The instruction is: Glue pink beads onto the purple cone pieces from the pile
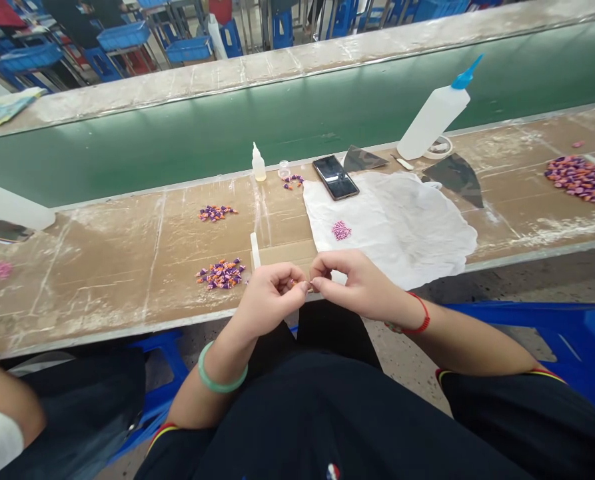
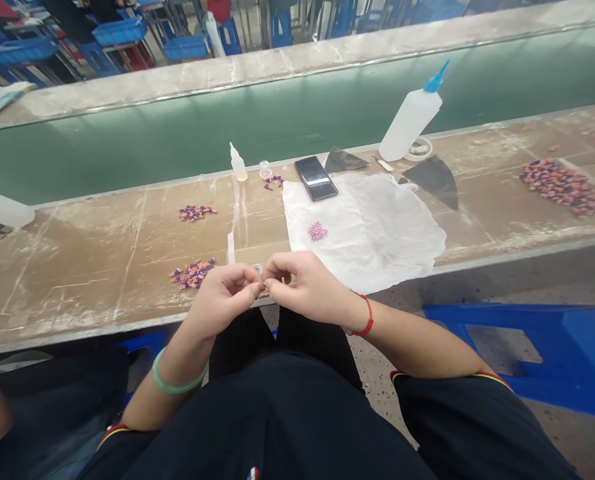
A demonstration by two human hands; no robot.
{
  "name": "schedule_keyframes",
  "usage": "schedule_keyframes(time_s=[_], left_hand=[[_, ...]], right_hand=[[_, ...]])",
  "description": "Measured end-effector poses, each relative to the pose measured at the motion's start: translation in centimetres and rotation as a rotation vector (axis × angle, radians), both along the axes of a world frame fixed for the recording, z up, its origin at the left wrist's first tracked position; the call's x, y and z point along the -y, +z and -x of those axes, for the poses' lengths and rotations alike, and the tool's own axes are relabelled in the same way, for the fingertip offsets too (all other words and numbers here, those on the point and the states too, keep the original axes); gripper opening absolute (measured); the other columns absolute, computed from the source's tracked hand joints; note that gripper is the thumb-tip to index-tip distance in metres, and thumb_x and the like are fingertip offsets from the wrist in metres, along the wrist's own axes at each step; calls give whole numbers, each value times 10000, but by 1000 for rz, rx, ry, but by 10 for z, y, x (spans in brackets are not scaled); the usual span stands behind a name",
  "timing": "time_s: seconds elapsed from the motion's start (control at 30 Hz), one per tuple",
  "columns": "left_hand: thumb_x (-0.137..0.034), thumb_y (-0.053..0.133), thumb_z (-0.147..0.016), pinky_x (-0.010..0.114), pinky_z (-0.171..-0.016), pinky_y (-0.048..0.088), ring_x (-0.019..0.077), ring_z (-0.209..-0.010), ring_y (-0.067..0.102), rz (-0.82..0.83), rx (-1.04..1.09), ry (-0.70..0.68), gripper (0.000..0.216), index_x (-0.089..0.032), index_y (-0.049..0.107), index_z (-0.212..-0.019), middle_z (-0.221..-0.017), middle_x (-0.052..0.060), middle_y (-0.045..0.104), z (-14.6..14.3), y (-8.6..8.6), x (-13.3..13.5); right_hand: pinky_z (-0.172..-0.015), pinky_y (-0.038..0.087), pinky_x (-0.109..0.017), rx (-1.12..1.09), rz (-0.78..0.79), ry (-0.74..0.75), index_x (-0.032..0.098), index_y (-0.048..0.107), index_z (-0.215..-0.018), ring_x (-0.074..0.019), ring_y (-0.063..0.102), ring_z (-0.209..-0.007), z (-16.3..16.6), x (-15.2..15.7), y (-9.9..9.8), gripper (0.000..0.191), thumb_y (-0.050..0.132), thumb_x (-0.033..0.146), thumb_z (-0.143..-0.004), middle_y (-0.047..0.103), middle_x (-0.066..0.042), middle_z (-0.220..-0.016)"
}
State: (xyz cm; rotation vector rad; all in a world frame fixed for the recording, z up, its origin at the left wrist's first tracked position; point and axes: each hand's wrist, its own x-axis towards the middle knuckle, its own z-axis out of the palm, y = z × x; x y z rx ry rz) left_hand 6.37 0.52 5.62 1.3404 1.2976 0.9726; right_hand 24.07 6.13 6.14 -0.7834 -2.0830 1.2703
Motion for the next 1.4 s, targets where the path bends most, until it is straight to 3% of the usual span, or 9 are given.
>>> schedule_keyframes(time_s=[0.2, 0.4, 0.57, 0.67, 0.77, 0.93, 1.17, 1.4], left_hand=[[-293, 642, -706, 214, -462, 250, 72, -484, 339, 64, 6, -55, 170, -162, 579, -617, -510, -46, 437, 5, 3, 0], [-354, 719, -758, 210, -482, 329, 78, -500, 424, 73, 198, -70, 220, -159, 618, -746, -580, -31, 539, 15, 1, 1], [-463, 776, -777, 200, -483, 378, 75, -499, 461, 46, 304, 39, 346, -173, 590, -744, -593, -30, 570, 28, -15, 9], [-511, 790, -760, 192, -450, 370, 65, -459, 458, 86, 318, 80, 389, -168, 609, -742, -582, -21, 601, 37, -30, 15], [-503, 832, -705, 186, -427, 366, 73, -463, 508, 150, 355, 136, 395, -164, 635, -750, -623, 8, 658, 45, -46, 22], [-447, 871, -648, 185, -411, 350, 80, -458, 524, 219, 420, 204, 374, -157, 648, -731, -630, 25, 688, 53, -62, 30], [-398, 873, -649, 218, -499, 395, 77, -479, 479, 172, 424, 255, 322, -153, 665, -676, -548, -13, 623, 59, -66, 33], [-368, 892, -628, 213, -562, 427, 86, -565, 541, 166, 495, 315, 322, -145, 663, -668, -633, 2, 659, 62, -75, 34]], right_hand=[[-553, 423, -239, 33, -13, 42, 196, 553, -626, -109, 500, -565, -1, 0, 1, 118, 543, 129, -722, 581, 24, -592], [-559, 419, -239, 8, -25, 45, 197, 560, -654, -107, 513, -571, 3, 1, 3, 121, 539, 137, -757, 591, 25, -615], [-578, 417, -244, 47, -133, 80, 209, 529, -698, -111, 502, -583, 4, -4, -5, 133, 520, 155, -819, 575, 25, -636], [-587, 402, -246, 180, -307, 64, 210, 506, -733, -118, 503, -588, 5, -13, -20, 132, 488, 186, -862, 560, 16, -646], [-590, 351, -264, 377, -488, 54, 216, 446, -704, -133, 461, -587, 10, -22, -39, 162, 468, 190, -862, 519, 5, -634], [-615, 274, -298, 535, -562, 60, 222, 409, -683, -158, 417, -607, 25, -30, -60, 193, 480, 178, -857, 502, -15, -631], [-613, 247, -318, 705, -618, 138, 200, 484, -698, -170, 432, -597, 37, -29, -56, 154, 521, 163, -843, 560, -45, -640], [-594, 212, -321, 795, -627, 130, 195, 495, -685, -155, 415, -575, 42, -26, -53, 163, 542, 175, -840, 559, -43, -618]])
